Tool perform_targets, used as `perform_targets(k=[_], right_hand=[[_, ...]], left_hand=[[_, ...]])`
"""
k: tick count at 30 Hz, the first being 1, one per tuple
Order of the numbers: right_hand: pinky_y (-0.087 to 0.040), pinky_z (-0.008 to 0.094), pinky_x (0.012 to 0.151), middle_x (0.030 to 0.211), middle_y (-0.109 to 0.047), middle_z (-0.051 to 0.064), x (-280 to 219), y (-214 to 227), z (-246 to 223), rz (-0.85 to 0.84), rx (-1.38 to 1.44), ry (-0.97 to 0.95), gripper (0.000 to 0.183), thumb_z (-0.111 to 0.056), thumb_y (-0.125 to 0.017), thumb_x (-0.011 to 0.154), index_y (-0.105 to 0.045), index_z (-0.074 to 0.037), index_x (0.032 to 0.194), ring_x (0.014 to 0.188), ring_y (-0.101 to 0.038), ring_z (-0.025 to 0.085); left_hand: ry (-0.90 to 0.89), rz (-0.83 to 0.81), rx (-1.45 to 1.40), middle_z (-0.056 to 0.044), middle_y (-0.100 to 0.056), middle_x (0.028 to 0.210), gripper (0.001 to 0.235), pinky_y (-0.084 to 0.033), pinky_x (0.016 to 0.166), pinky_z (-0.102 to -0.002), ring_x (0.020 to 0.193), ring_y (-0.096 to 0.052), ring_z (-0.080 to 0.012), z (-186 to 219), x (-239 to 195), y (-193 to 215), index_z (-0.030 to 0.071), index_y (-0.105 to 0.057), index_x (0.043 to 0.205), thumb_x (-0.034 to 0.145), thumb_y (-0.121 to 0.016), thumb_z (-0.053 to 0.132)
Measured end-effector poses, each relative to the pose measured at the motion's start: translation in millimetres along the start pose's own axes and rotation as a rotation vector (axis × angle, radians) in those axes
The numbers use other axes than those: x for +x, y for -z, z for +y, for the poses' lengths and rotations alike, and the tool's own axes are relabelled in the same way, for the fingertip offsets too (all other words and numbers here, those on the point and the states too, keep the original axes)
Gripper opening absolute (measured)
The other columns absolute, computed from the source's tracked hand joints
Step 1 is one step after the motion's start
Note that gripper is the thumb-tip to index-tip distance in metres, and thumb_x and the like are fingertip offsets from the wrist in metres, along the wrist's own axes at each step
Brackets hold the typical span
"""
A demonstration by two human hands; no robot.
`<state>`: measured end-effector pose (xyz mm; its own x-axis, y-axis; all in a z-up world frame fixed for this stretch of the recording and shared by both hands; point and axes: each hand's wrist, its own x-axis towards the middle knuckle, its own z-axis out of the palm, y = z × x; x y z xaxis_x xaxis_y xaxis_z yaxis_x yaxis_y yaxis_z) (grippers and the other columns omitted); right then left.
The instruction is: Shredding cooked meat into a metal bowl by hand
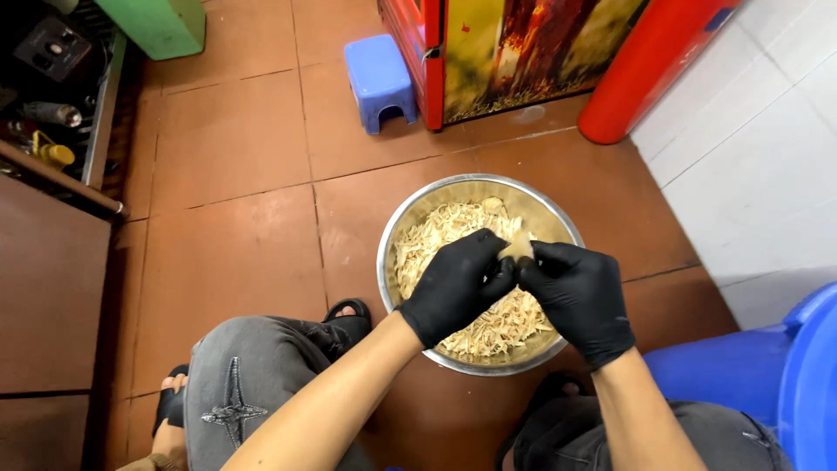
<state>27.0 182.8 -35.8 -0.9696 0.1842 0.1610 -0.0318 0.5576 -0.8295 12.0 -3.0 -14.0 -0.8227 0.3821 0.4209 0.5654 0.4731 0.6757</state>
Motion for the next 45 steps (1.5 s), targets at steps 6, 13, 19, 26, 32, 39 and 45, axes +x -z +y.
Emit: perform_targets(k=[6, 13, 19, 26, 32, 39, 45], right_hand=[[-0.06, 0.035, 0.069, 0.072, -0.076, 0.013, -8.0, -3.2, 1.5, 0.013, 0.162, -0.143, 0.03, -0.024, -0.093, 0.08, -0.081, -0.009, 0.103, 0.069, -0.076, 0.027], [-0.058, 0.034, 0.07, 0.076, -0.077, 0.011, 0.4, 7.2, -3.8, 0.025, 0.082, -0.086, 0.031, -0.018, -0.094, 0.074, -0.082, -0.015, 0.103, 0.078, -0.075, 0.026], [-0.058, 0.047, 0.089, 0.094, -0.08, 0.012, 18.4, 44.3, 0.3, -0.088, -0.391, -0.107, 0.037, -0.038, -0.084, 0.082, -0.081, -0.017, 0.112, 0.1, -0.073, 0.036], [-0.058, 0.049, 0.094, 0.094, -0.081, 0.01, 8.0, 28.1, -45.1, -0.246, -0.504, -0.204, 0.03, -0.049, -0.072, 0.086, -0.083, -0.027, 0.104, 0.103, -0.072, 0.038], [-0.054, 0.028, 0.051, 0.062, -0.075, 0.02, -0.2, 20.4, -59.9, -0.129, 0.295, -0.291, 0.02, -0.011, -0.086, 0.081, -0.083, -0.008, 0.1, 0.052, -0.07, 0.021], [-0.06, 0.033, 0.048, 0.064, -0.072, 0.023, 1.3, 10.4, -40.3, -0.073, 0.34, -0.363, 0.019, -0.006, -0.09, 0.074, -0.08, 0.001, 0.089, 0.054, -0.074, 0.027], [-0.059, 0.039, 0.045, 0.057, -0.067, 0.025, 8.8, 15.2, -22.5, -0.022, 0.498, -0.372, 0.013, 0.001, -0.08, 0.076, -0.078, 0.005, 0.088, 0.045, -0.068, 0.03]], left_hand=[[0.029, 0.061, -0.062, -0.006, -0.059, 0.072, 0.01, -0.057, 0.065, -0.038, 0.075, -0.069, -0.0314, -6.3, 0.6, -11.7, 0.013, -0.06, 0.087, 0.095, -0.064, 0.017], [-0.102, 0.154, 0.065, -0.006, -0.061, 0.071, 0.009, -0.056, 0.064, -0.036, 0.07, -0.068, -0.0303, 13.8, 14.2, 12.0, 0.014, -0.062, 0.08, 0.087, -0.067, 0.017], [0.047, 0.181, 0.086, -0.012, -0.064, 0.073, 0.012, -0.056, 0.065, -0.039, 0.075, -0.071, -0.0356, -10.4, 12.9, 27.0, 0.009, -0.064, 0.084, 0.089, -0.069, 0.02], [0.457, 0.102, -0.447, -0.014, -0.073, 0.068, 0.016, -0.057, 0.07, -0.031, 0.073, -0.076, -0.0241, -3.3, 8.7, 18.3, 0.006, -0.077, 0.088, 0.092, -0.077, 0.022], [0.317, 0.152, -0.355, -0.014, -0.074, 0.072, 0.014, -0.057, 0.065, -0.03, 0.071, -0.074, -0.0237, 2.2, 12.5, 19.9, 0.003, -0.078, 0.086, 0.077, -0.086, 0.01], [0.203, 0.113, -0.288, -0.008, -0.073, 0.071, 0.01, -0.056, 0.064, -0.026, 0.068, -0.072, -0.0191, 2.9, 11.0, 8.2, 0.009, -0.079, 0.085, 0.076, -0.084, 0.008], [0.459, 0.145, -0.847, -0.013, -0.072, 0.068, 0.01, -0.056, 0.061, -0.027, 0.064, -0.068, -0.0159, -15.3, 6.8, -22.8, -0.002, -0.079, 0.084, 0.078, -0.083, 0.005]])
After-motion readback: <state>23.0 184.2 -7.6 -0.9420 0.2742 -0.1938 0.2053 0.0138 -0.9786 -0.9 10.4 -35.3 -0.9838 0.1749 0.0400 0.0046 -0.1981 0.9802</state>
